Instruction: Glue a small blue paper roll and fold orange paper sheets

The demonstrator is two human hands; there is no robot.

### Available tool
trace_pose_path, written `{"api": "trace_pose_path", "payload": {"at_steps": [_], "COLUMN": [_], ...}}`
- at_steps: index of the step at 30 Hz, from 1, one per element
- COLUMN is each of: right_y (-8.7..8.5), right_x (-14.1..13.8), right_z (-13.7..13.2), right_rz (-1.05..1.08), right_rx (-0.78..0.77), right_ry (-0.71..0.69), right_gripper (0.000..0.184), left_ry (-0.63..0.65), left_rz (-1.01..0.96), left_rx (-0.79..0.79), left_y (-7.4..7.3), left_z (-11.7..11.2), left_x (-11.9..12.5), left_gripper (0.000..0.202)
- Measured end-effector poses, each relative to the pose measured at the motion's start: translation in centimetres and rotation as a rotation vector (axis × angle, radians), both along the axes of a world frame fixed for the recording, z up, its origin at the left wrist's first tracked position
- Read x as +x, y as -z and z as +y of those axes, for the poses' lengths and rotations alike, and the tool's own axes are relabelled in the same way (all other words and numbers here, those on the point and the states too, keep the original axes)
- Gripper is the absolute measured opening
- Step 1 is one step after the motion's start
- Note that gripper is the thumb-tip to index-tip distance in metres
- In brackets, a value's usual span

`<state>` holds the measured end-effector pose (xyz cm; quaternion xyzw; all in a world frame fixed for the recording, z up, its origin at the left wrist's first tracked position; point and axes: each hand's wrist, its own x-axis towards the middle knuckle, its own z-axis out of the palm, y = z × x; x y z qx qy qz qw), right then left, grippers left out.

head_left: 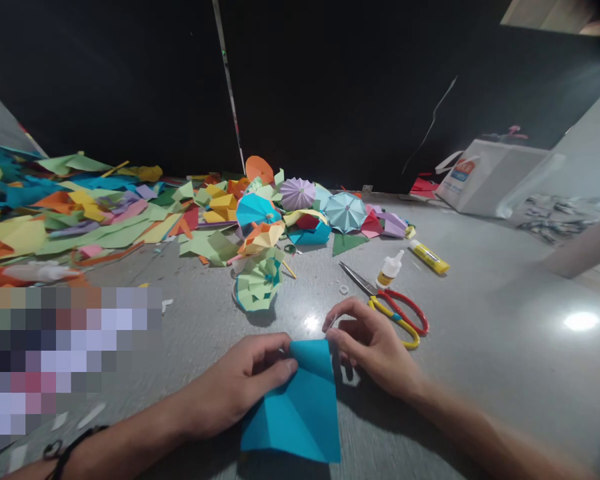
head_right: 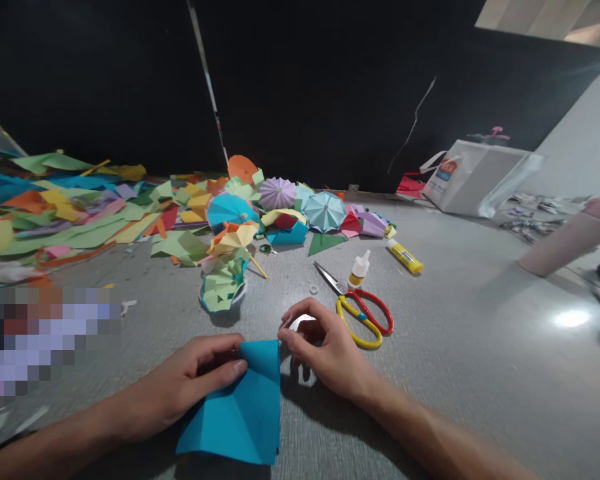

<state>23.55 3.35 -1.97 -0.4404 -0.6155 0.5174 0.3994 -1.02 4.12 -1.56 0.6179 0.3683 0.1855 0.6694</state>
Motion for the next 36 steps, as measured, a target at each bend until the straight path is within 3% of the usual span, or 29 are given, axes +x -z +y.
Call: {"api": "trace_pose_path", "payload": {"at_steps": [19,36], "right_y": [0.16,0.22], "right_x": [-0.21,-0.21], "right_z": [0.21,-0.04], "right_rz": [-0.019,0.009], "right_rx": [0.034,0.084], "right_ry": [0.070,0.011], "right_gripper": [0.031,0.034], "left_ry": [0.005,-0.002], "left_rz": [0.001,0.024], "left_rx": [-0.010,-0.006], "left_y": [-0.16,0.09], "left_z": [-0.04,-0.07], "left_x": [0.02,0.07], "left_gripper": [0.045,0.046]}}
